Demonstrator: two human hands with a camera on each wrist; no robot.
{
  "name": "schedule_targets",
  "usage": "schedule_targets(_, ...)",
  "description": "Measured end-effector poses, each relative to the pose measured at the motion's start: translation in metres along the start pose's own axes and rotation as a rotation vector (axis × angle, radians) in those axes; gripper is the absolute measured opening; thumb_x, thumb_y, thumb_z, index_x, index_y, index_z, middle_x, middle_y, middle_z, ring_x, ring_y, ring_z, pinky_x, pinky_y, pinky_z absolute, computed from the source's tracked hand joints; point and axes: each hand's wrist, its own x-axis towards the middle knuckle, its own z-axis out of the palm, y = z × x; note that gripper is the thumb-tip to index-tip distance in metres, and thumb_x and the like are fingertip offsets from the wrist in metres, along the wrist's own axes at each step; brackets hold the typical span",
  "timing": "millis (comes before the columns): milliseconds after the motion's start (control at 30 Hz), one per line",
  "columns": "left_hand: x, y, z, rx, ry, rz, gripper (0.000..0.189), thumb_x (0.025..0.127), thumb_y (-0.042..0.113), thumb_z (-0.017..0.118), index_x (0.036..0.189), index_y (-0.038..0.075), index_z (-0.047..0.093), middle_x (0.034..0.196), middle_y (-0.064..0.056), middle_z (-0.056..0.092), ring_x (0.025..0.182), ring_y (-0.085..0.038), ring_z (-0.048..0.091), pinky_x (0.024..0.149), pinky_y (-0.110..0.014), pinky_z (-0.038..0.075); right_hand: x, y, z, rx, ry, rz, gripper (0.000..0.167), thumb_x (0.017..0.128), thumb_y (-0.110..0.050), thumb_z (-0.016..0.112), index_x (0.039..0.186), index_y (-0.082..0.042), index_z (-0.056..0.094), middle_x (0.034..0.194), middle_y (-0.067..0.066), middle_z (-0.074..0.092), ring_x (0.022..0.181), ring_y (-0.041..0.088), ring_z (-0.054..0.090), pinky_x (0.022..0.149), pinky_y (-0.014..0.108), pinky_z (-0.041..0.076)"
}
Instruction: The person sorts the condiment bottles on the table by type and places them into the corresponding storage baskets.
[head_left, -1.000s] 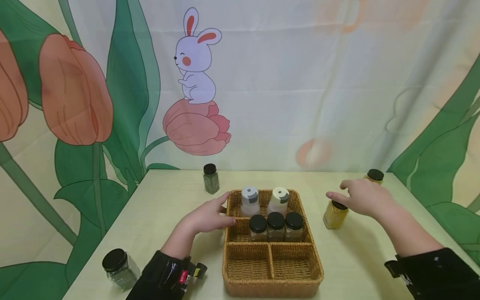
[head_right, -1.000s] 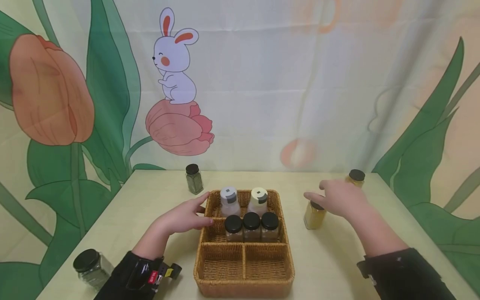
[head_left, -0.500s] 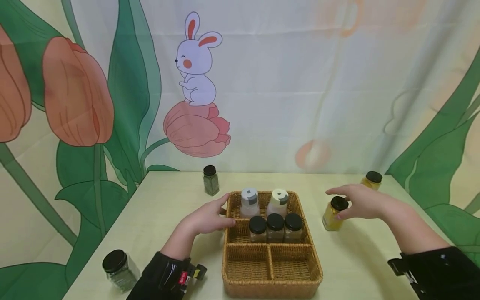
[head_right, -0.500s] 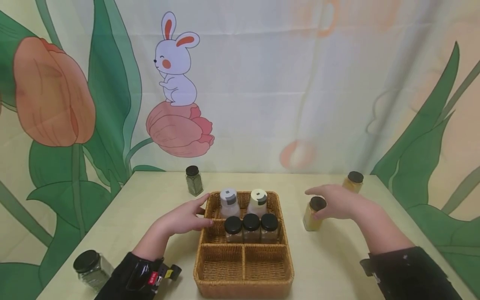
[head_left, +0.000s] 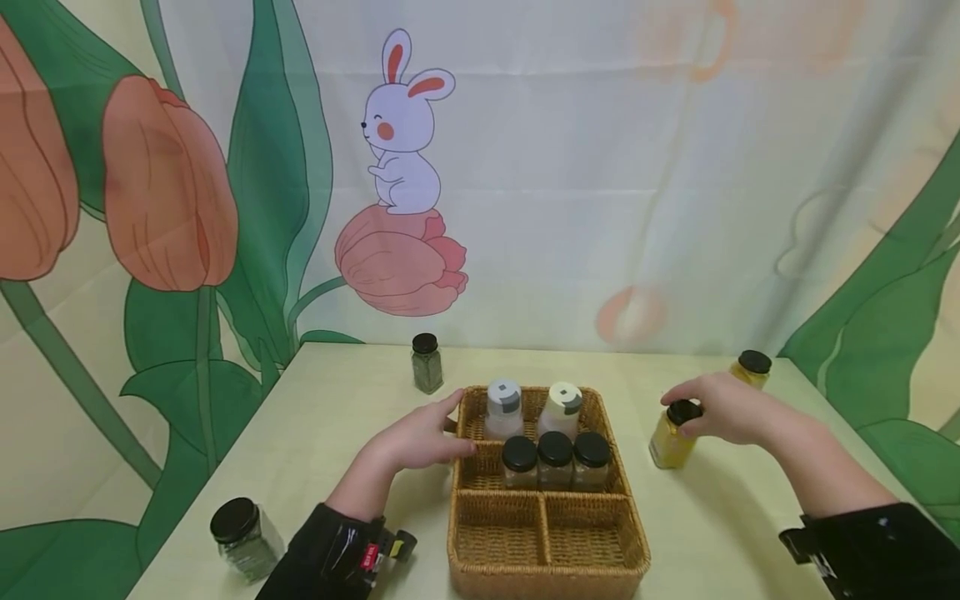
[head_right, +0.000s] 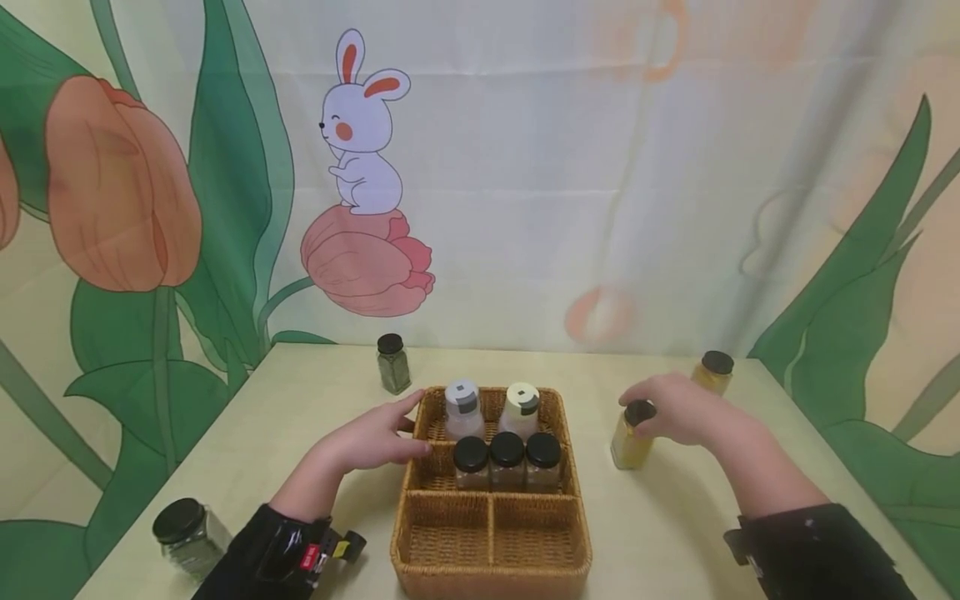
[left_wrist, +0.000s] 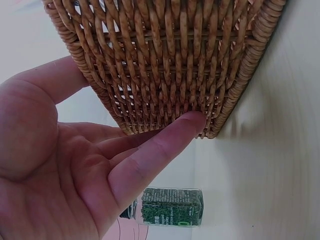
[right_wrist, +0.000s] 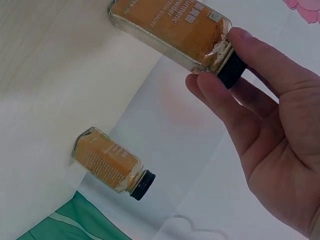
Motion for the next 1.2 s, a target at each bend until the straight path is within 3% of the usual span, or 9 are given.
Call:
schedule_targets(800,0.0005,-0.0001,0.0006,0.003,0.007,-0.005,0.098,0.088,0.027,0.079,0.163,0.004,0.019,0.145,-0.025,0.052,0.118,-0.032,0.063,0.082,-0.042,0.058,0.0020,-0.0024,0.0002,-0.045,-0.011,-0.016,0.039,0.085,-0.012,0.083,0.120,0.001,0.072,0.114,0.014,0.072,0.102,0.033,0.069,0.080,0.046,0.058)
schedule_targets(1200,-0.0005,-0.0001,0.0003,-0.012,-0.001,0.000,0.099,0.088,0.026,0.079,0.162,0.003,0.018,0.143,-0.028,0.052,0.108,-0.027,0.067,0.078,-0.039,0.058,-0.0008,-0.0053,-0.0068,-0.059,-0.017,0.019,0.039,0.084,-0.015,0.084,0.118,0.001,0.073,0.110,0.014,0.072,0.097,0.032,0.069,0.078,0.047,0.057)
